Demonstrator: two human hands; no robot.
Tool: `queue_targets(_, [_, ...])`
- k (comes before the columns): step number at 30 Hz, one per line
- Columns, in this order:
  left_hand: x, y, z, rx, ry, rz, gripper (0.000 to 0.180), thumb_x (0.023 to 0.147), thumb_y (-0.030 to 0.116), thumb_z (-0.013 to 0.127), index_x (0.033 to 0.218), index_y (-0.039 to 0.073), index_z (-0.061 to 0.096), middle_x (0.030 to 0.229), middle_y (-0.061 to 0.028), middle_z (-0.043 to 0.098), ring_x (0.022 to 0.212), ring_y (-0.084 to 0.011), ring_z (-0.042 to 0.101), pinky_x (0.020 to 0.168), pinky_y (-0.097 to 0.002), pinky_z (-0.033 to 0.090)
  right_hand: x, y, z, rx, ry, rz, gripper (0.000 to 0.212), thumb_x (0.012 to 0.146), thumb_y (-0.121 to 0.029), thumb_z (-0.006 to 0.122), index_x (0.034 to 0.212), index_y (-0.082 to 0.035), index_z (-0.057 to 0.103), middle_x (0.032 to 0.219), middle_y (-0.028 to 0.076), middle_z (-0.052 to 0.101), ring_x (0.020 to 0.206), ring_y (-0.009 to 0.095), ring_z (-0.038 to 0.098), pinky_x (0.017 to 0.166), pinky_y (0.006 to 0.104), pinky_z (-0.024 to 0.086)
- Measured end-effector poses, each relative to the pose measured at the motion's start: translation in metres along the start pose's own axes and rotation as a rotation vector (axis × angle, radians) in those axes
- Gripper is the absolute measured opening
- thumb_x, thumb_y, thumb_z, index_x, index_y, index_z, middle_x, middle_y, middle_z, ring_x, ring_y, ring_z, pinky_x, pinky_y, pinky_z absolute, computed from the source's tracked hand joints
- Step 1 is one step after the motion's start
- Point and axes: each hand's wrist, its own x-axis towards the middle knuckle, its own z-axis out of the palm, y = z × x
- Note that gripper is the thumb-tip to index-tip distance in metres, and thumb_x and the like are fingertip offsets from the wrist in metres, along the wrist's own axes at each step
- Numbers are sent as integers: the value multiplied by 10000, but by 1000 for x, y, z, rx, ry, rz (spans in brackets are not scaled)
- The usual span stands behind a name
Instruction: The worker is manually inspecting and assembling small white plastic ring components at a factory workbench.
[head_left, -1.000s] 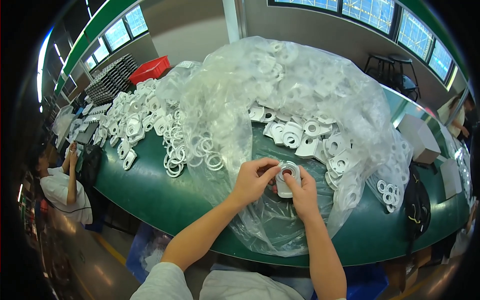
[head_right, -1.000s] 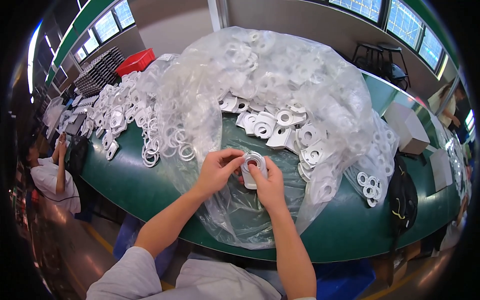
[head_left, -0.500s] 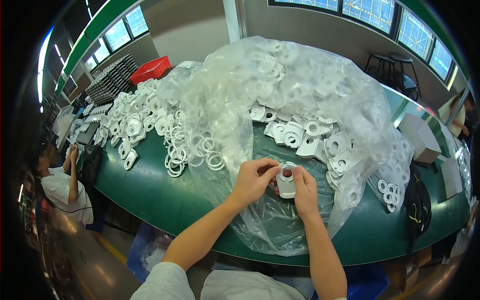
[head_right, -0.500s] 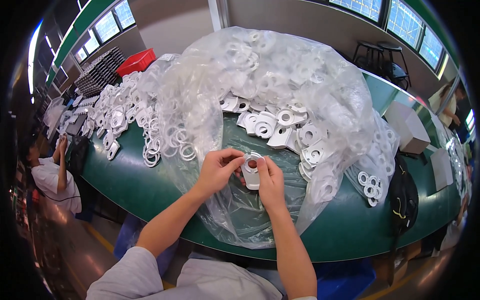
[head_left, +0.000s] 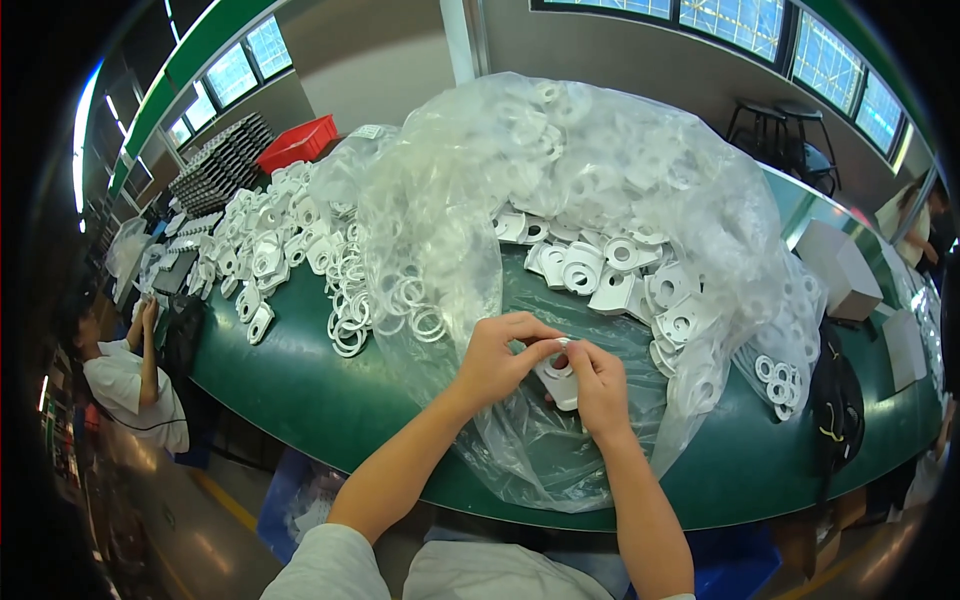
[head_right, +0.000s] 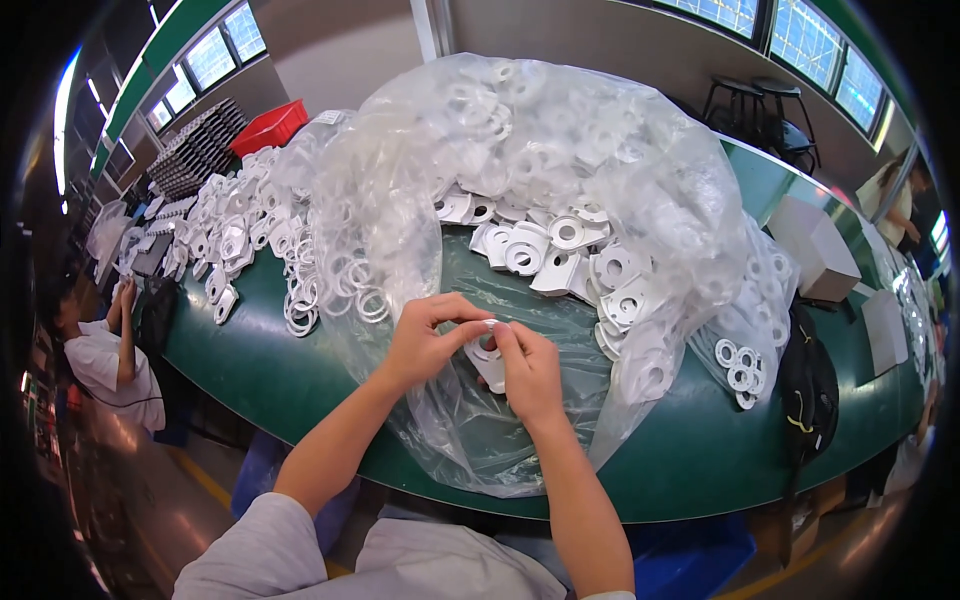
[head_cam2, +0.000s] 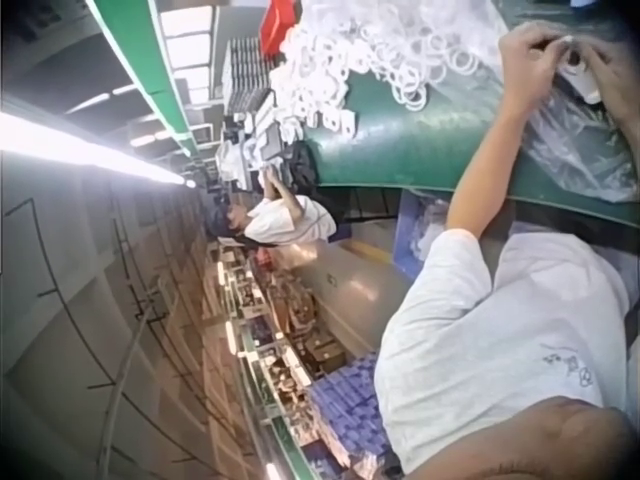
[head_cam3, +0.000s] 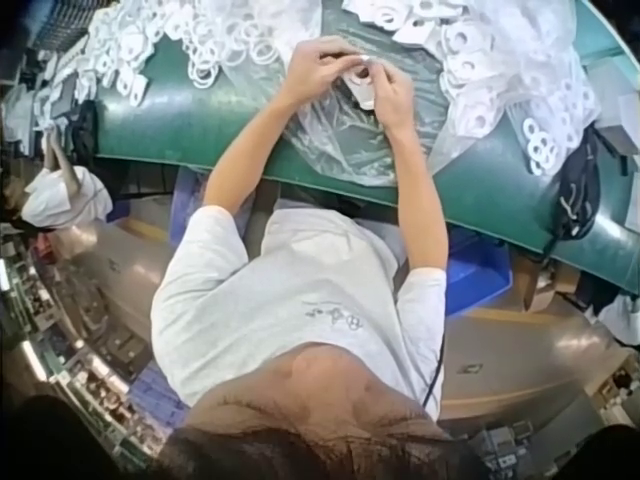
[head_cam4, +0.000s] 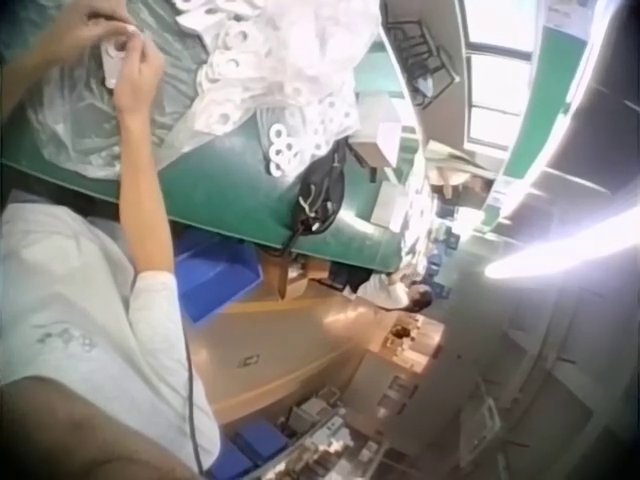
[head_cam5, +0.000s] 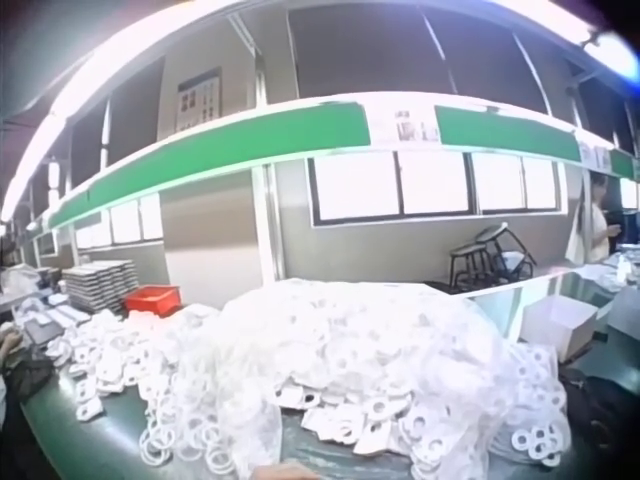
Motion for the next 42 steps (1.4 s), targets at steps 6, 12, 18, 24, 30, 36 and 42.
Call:
queue_targets(6, [-7,4,13,62,79,-26,107,778,68,664,823,-29,658,733,-90,632,664,-151,596,618,-258,455,0,8,-4,-187,156,-100,401,969,-265,453,697,-1,585,615,-2,540,558,63,460,527,235,382])
queue_targets(12, [-3,6,13,74,19,-43,181,775,64,671,927,-21,625,840,-94,622,683,-160,597,617,-258,468,7,13,-5,-1,183,-110,415,987,-289,406,734,-15,587,683,-2,561,602,54,448,539,238,363])
queue_targets(18, [0,-1,-3,-203,-178,-263,332,851,-7,570,1182,-25,567,946,-83,650,693,-107,606,581,-225,509,7,4,-4,141,29,-64,378,993,-296,379,866,-15,598,797,36,612,633,84,538,590,230,424])
queue_targets(24, [2,-12,0,-210,-63,-266,292,872,10,551,1161,-21,581,936,-81,651,767,-112,619,620,-240,517,0,-9,-4,193,-124,35,212,851,-66,493,1034,23,550,929,86,618,739,129,605,675,254,497])
queue_targets(30, [-2,-10,1,-349,-183,-194,445,815,3,592,1250,-12,494,1153,-104,558,1025,-153,561,819,-300,510,11,14,-8,68,-36,-72,295,767,-5,513,1059,29,532,944,85,612,885,130,593,772,270,481])
queue_targets(36, [-3,-11,-8,-210,-178,-151,491,794,-16,592,1269,-2,470,1122,-85,565,1009,-161,566,827,-308,510,12,16,-4,43,-5,-153,270,827,-87,521,1069,33,515,972,114,599,835,176,608,729,283,502])
queue_targets(42, [-82,19,-126,-140,325,-369,483,800,-13,596,1269,44,500,878,-36,609,643,-81,548,537,-229,469,9,11,-17,379,-103,24,401,961,-373,378,1062,-6,506,936,146,603,771,206,614,634,300,507])
